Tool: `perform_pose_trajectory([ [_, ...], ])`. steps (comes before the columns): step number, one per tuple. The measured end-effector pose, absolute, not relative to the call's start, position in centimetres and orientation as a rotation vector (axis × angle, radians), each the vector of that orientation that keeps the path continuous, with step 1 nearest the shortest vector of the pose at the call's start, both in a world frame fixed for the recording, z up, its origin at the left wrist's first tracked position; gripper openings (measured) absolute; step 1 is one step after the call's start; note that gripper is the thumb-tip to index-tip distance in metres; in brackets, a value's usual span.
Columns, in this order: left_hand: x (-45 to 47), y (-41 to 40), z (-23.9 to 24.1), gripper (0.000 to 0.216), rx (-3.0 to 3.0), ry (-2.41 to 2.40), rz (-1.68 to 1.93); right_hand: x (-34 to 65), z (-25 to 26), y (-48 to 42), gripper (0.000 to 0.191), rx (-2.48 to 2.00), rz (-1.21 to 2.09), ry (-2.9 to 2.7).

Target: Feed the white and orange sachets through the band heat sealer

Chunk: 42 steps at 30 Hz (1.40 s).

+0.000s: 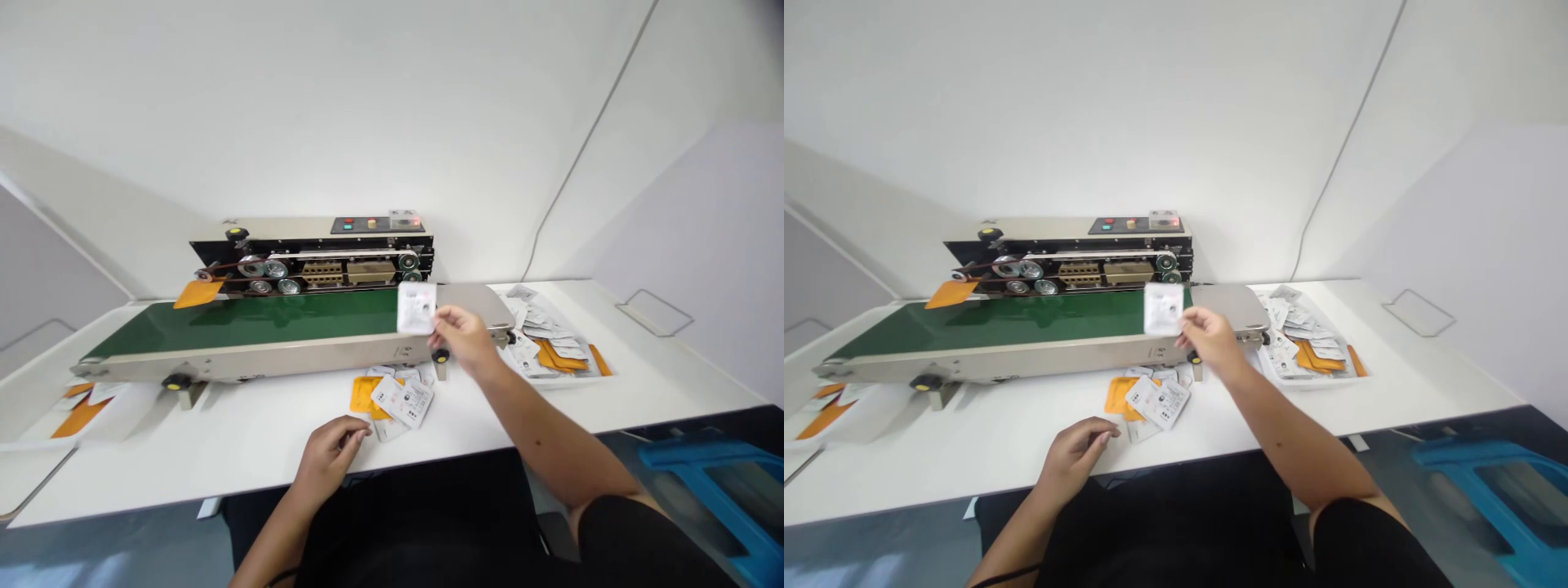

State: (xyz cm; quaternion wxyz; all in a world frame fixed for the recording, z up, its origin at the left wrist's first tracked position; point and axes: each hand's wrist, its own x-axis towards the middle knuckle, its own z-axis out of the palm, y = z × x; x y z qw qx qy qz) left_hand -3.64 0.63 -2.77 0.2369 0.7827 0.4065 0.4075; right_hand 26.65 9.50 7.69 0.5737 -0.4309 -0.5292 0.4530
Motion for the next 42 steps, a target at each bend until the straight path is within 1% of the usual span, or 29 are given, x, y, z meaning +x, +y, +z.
perform_pose_trajectory([
  [3, -3.6, 0.5, -2.7, 0.017, 2.155, 1.112, 1.111, 29.5, 10.7, 13.1, 0.019, -1.106, 0.983, -1.092],
  [5, -3.7, 0.4, -2.7, 0.017, 2.156, 1.114, 1.113, 30.9, 11.7, 15.1, 0.015, -1.181, 1.012, -1.021],
  [7, -3.7, 0.3, -2.7, 0.018, 2.157, 1.113, 1.113, 31.7, 12.0, 16.4, 0.011, -1.245, 1.080, -0.976],
  [10, -3.7, 0.3, -2.8, 0.019, 2.164, 1.106, 1.103, 31.9, 11.9, 17.7, 0.012, -1.280, 1.154, -0.959],
  [13, -3.6, 0.3, -2.8, 0.019, 2.180, 1.101, 1.091, 31.2, 12.0, 18.8, 0.013, -1.284, 1.218, -0.980],
  [16, -3.6, 0.3, -2.7, 0.019, 2.198, 1.100, 1.089, 29.9, 12.2, 19.8, 0.008, -1.290, 1.285, -1.017],
  [17, -3.5, 0.3, -2.7, 0.019, 2.206, 1.099, 1.092, 29.4, 12.3, 19.8, 0.010, -1.296, 1.289, -1.032],
  [19, -3.5, 0.2, -2.7, 0.018, 2.226, 1.088, 1.099, 28.6, 12.0, 18.9, 0.023, -1.319, 1.158, -1.115],
  [21, -3.6, 0.2, -2.7, 0.019, 2.245, 1.070, 1.108, 27.8, 11.2, 16.6, 0.035, -1.327, 0.809, -1.252],
  [22, -3.6, 0.1, -2.6, 0.019, 2.253, 1.060, 1.114, 27.3, 10.5, 14.9, 0.037, -1.306, 0.593, -1.327],
  [23, -3.6, 0.1, -2.6, 0.020, 2.260, 1.052, 1.120, 26.9, 9.6, 13.0, 0.036, -1.266, 0.408, -1.392],
  [24, -3.6, 0.1, -2.6, 0.020, 2.264, 1.045, 1.125, 26.5, 8.6, 11.0, 0.033, -1.230, 0.325, -1.463],
  [26, -3.6, 0.2, -2.6, 0.020, 2.266, 1.034, 1.122, 25.5, 6.2, 7.2, 0.026, -1.100, 0.332, -1.760],
  [27, -3.5, 0.2, -2.6, 0.020, 2.267, 1.029, 1.114, 25.0, 4.9, 5.7, 0.025, -1.033, 0.375, -1.949],
  [28, -3.5, 0.3, -2.6, 0.019, 2.269, 1.026, 1.102, 24.5, 3.7, 4.5, 0.030, -0.998, 0.408, -2.088],
  [29, -3.4, 0.3, -2.6, 0.019, 2.270, 1.025, 1.089, 24.0, 2.5, 3.6, 0.039, -0.988, 0.440, -2.200],
  [31, -3.3, 0.4, -2.6, 0.018, 2.277, 1.031, 1.072, 23.4, 0.3, 2.7, 0.067, -1.062, 0.464, -2.302],
  [32, -3.2, 0.4, -2.6, 0.018, 2.282, 1.036, 1.067, 23.2, -0.6, 2.6, 0.077, -1.118, 0.463, -2.316],
  [33, -3.2, 0.4, -2.5, 0.018, 2.286, 1.041, 1.063, 23.1, -1.5, 2.6, 0.081, -1.163, 0.460, -2.322],
  [34, -3.1, 0.4, -2.5, 0.018, 2.289, 1.048, 1.061, 23.0, -2.2, 2.7, 0.079, -1.193, 0.455, -2.323],
  [38, -3.0, 0.4, -2.4, 0.018, 2.297, 1.076, 1.067, 23.3, -3.7, 3.1, 0.056, -1.203, 0.478, -2.242],
  [42, -2.7, 0.4, -2.2, 0.019, 2.297, 1.094, 1.073, 23.5, -4.0, 3.5, 0.051, -1.152, 0.540, -2.157],
])
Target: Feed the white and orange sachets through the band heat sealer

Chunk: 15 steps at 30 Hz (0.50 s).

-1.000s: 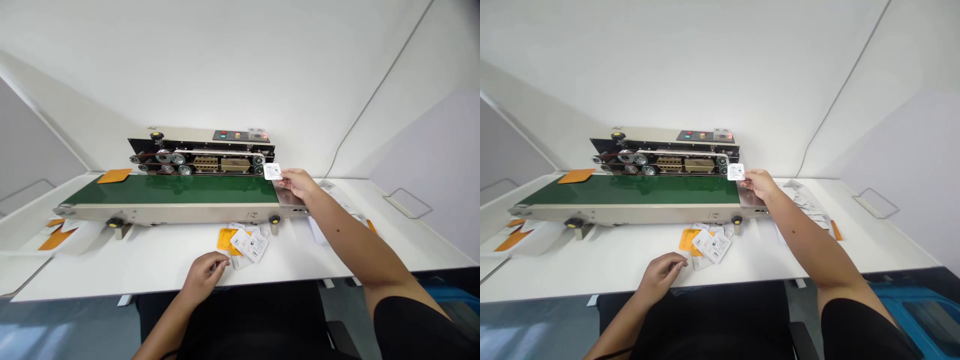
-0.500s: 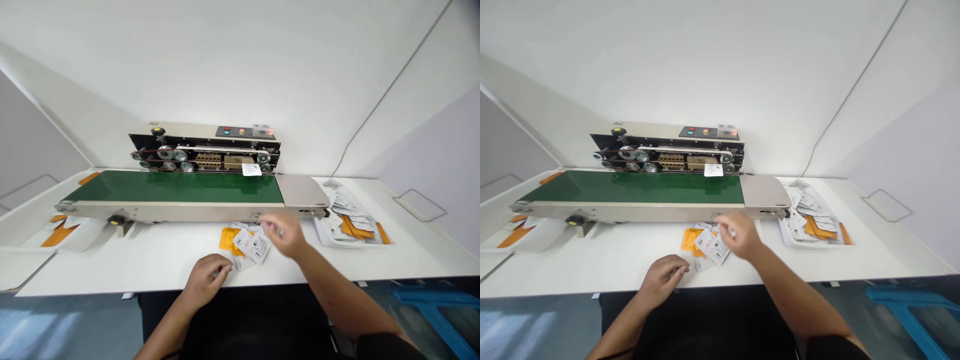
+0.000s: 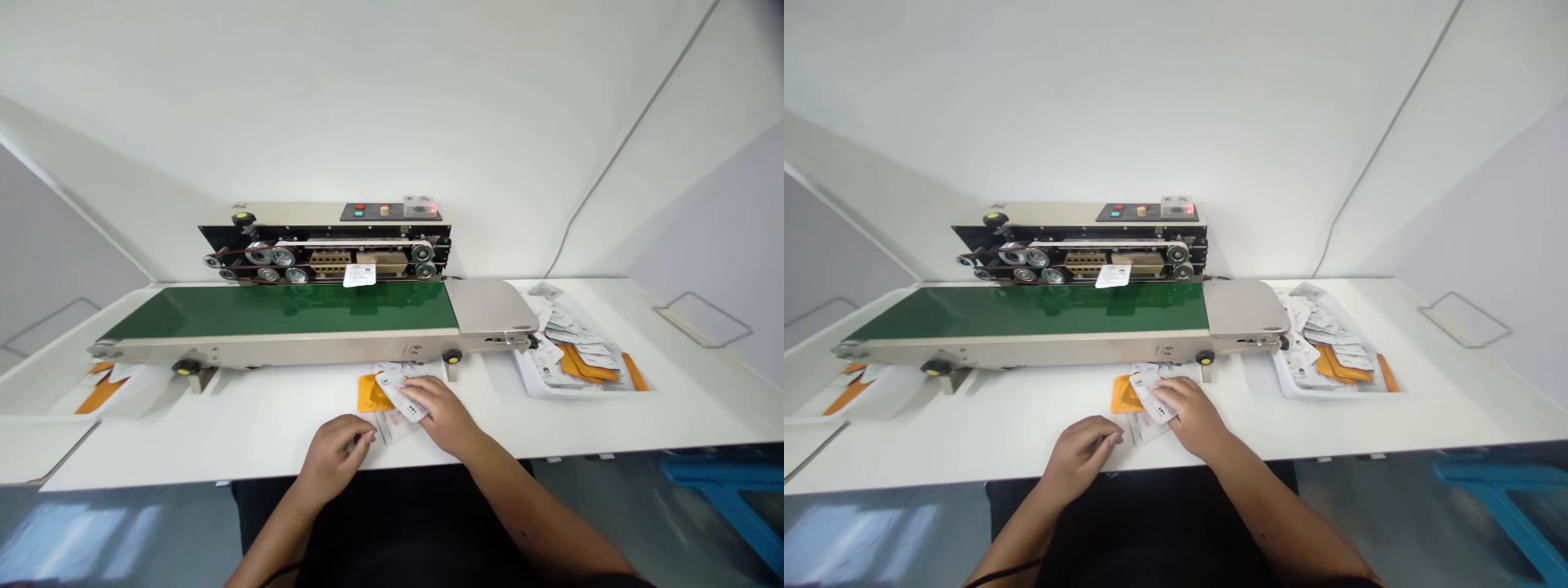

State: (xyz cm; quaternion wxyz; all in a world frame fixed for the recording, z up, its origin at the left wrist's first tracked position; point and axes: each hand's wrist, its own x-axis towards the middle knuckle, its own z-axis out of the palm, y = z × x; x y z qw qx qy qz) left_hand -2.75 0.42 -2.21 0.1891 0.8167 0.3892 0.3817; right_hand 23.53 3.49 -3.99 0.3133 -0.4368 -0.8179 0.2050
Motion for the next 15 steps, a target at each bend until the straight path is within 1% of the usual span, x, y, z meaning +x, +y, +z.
perform_pose_trajectory([
  [2, -2.6, 0.5, -2.1, 0.019, 2.299, 1.102, 1.066, 23.6, -4.1, 3.6, 0.052, -1.118, 0.582, -2.169],
  [6, -2.6, 0.4, -2.2, 0.014, 2.299, 1.147, 1.037, 23.8, -4.1, 3.5, 0.067, -1.072, 0.591, -2.101],
  [8, -2.6, 0.3, -2.3, 0.012, 2.283, 1.197, 1.039, 23.8, -4.0, 3.3, 0.066, -1.033, 0.559, -2.023],
  [9, -2.6, 0.2, -2.4, 0.015, 2.273, 1.219, 1.045, 23.8, -3.9, 3.1, 0.061, -1.001, 0.556, -1.997],
  [12, -2.7, 0.0, -2.6, 0.039, 2.259, 1.225, 1.057, 23.3, -3.8, 2.4, 0.037, -0.890, 0.591, -2.047],
  [13, -2.7, 0.0, -2.6, 0.043, 2.269, 1.204, 1.050, 23.0, -3.9, 2.2, 0.030, -0.861, 0.597, -2.103],
  [14, -2.8, 0.0, -2.7, 0.041, 2.289, 1.172, 1.032, 22.8, -3.9, 2.0, 0.026, -0.841, 0.590, -2.166],
  [15, -2.8, 0.0, -2.7, 0.034, 2.319, 1.134, 1.007, 22.6, -4.0, 1.8, 0.025, -0.828, 0.574, -2.225],
])
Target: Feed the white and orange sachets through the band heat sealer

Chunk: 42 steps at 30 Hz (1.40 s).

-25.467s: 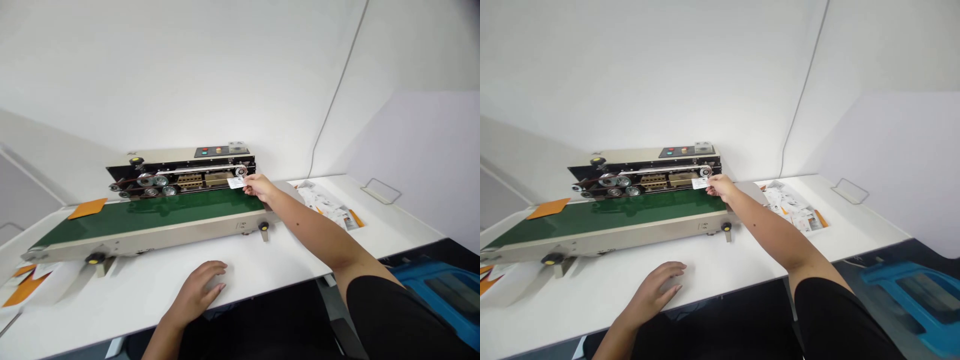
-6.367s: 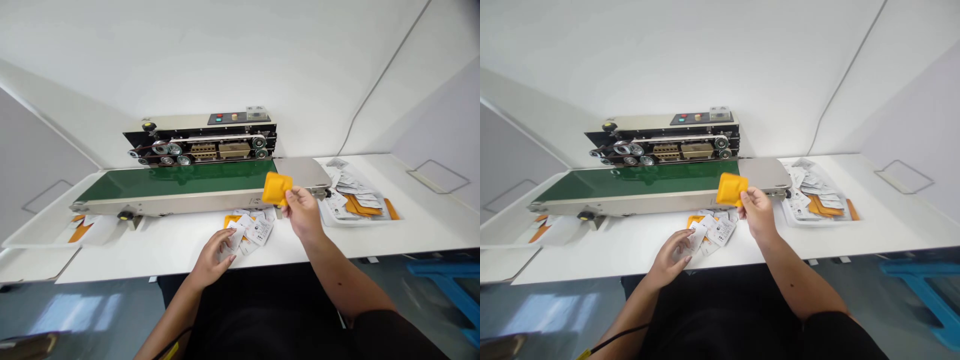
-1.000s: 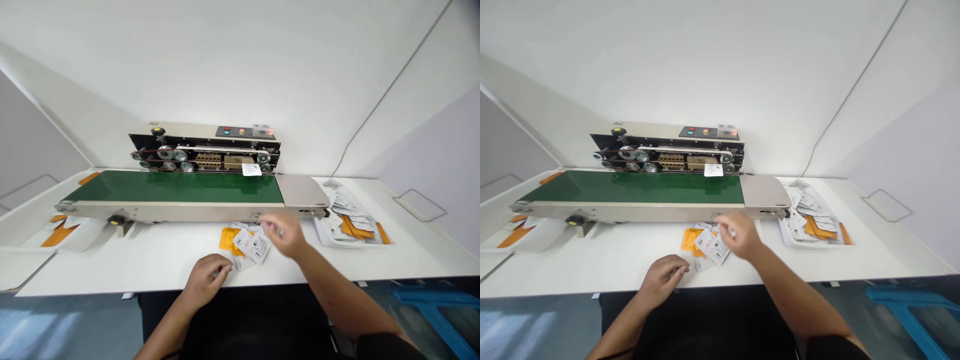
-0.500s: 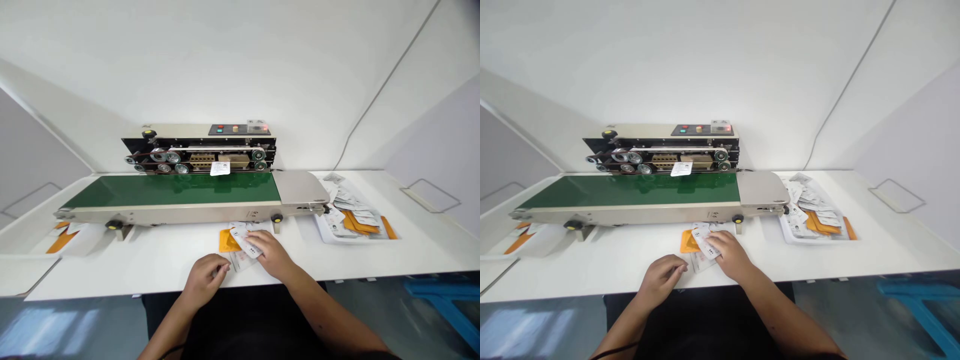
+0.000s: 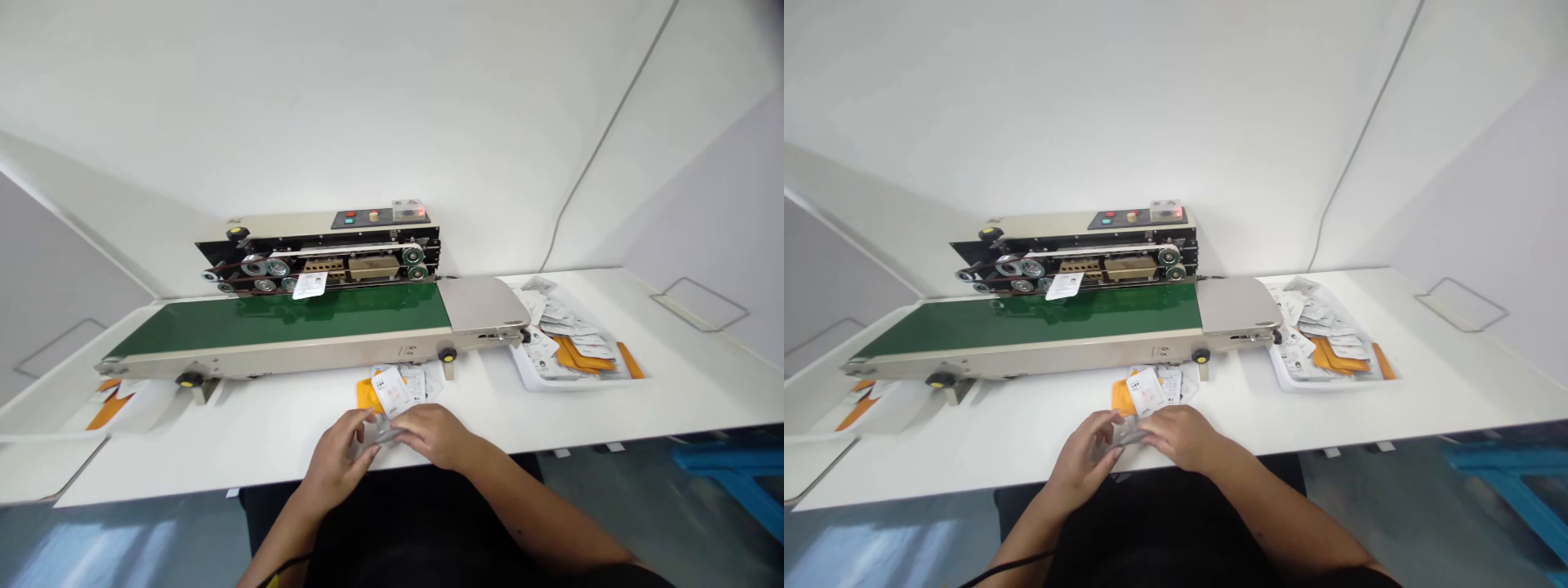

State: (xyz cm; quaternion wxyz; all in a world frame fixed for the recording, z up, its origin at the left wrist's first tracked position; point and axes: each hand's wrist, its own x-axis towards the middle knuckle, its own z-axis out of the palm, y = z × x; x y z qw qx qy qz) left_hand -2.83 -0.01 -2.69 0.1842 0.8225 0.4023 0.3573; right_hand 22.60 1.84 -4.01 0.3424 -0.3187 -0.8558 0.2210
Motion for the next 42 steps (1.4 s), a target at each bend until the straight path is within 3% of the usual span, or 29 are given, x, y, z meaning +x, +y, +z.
perform_pose_trajectory([
  [3, -2.9, 0.1, -2.7, 0.014, 2.398, 1.062, 0.978, 22.2, -4.1, 1.7, 0.031, -0.824, 0.507, -2.317],
  [12, -3.3, 0.3, -2.5, 0.030, 2.242, 1.135, 1.141, 22.3, -3.4, 2.0, 0.038, -0.879, 0.530, -2.164],
  [20, -3.3, 0.4, -2.3, 0.024, 2.118, 1.168, 1.263, 22.2, -3.6, 2.2, 0.030, -1.038, 0.614, -1.944],
  [24, -3.3, 0.3, -2.3, 0.027, 2.114, 1.170, 1.264, 22.8, -2.9, 2.4, 0.030, -0.980, 0.884, -1.893],
  [28, -3.6, 0.1, -2.2, 0.026, 2.096, 1.120, 1.287, 25.3, 0.2, 4.7, 0.036, -0.945, 1.271, -1.382],
  [35, -3.6, 0.2, -2.3, 0.021, 2.088, 1.046, 1.238, 30.2, 8.6, 10.9, 0.027, -0.826, 1.148, -0.873],
  [39, -3.6, 0.2, -2.3, 0.022, 2.110, 1.032, 1.267, 30.1, 10.2, 12.9, 0.011, -0.891, 1.178, -0.814],
  [42, -3.7, 0.1, -2.4, 0.020, 2.115, 1.019, 1.276, 29.5, 10.6, 14.1, 0.011, -0.940, 1.265, -0.752],
])
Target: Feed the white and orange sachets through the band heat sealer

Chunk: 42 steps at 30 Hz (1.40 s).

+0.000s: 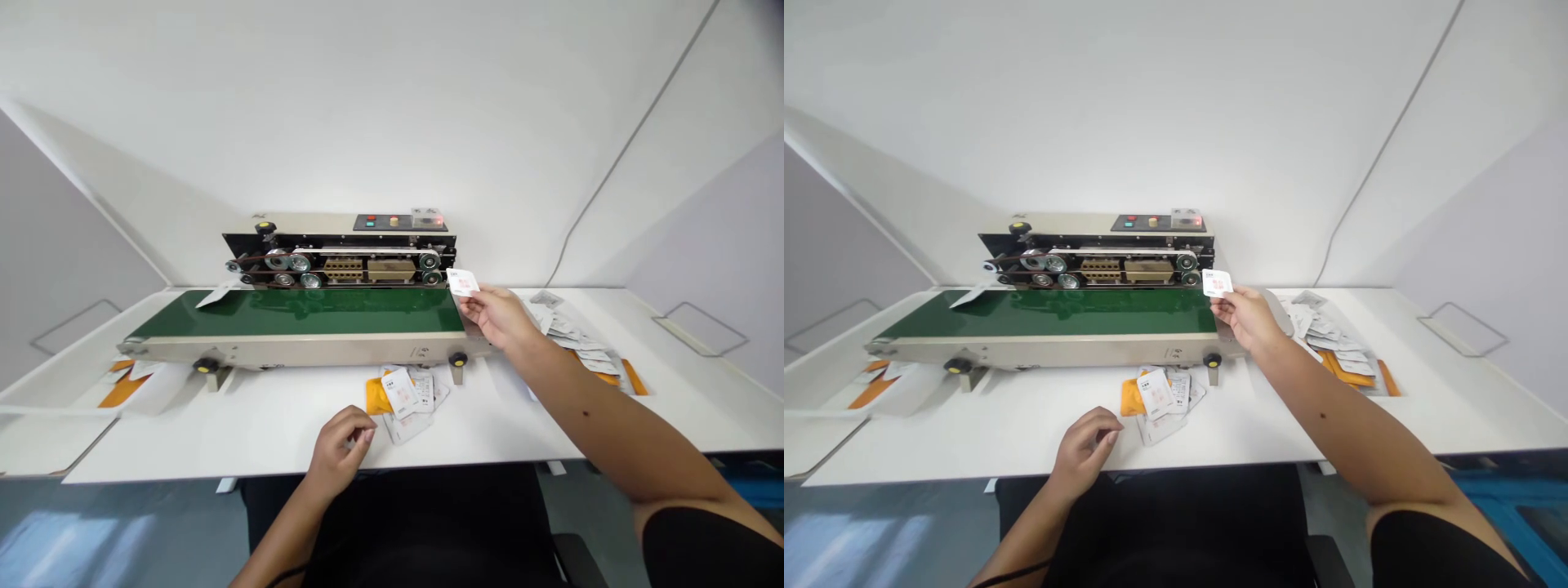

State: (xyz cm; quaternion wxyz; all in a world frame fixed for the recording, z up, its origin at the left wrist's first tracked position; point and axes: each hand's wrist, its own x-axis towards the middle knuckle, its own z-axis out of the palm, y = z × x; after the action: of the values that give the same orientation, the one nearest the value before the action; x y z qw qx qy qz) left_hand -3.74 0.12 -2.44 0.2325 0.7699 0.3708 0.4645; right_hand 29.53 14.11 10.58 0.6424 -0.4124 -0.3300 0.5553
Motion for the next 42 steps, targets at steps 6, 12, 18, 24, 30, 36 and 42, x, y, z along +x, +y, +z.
perform_pose_trajectory([
  [6, -4.0, -0.1, -2.9, 0.015, 2.116, 0.998, 1.263, 27.5, 11.3, 17.0, 0.012, -1.093, 1.296, -0.792],
  [12, -3.9, -0.2, -2.7, 0.016, 2.115, 1.008, 1.266, 26.2, 11.4, 17.8, 0.024, -1.186, 1.164, -0.982],
  [18, -3.9, -0.2, -2.7, 0.017, 2.131, 1.013, 1.267, 25.6, 6.7, 9.0, 0.025, -1.012, -0.031, -1.598],
  [24, -3.3, 0.1, -2.6, 0.017, 2.191, 1.052, 1.150, 21.5, -1.1, 3.2, 0.053, -0.992, 0.231, -2.335],
  [30, -3.0, 0.1, -2.8, 0.019, 2.242, 1.131, 1.104, 20.2, -4.5, 4.4, 0.044, -1.101, 0.240, -2.365],
  [36, -2.8, -0.1, -2.7, 0.018, 2.301, 1.137, 1.131, 20.6, -4.1, 3.7, 0.024, -0.887, 0.063, -2.019],
  [42, -3.0, 0.1, -2.8, 0.029, 2.238, 1.190, 1.201, 21.2, -2.1, 2.3, 0.022, -0.689, 0.109, -1.734],
])
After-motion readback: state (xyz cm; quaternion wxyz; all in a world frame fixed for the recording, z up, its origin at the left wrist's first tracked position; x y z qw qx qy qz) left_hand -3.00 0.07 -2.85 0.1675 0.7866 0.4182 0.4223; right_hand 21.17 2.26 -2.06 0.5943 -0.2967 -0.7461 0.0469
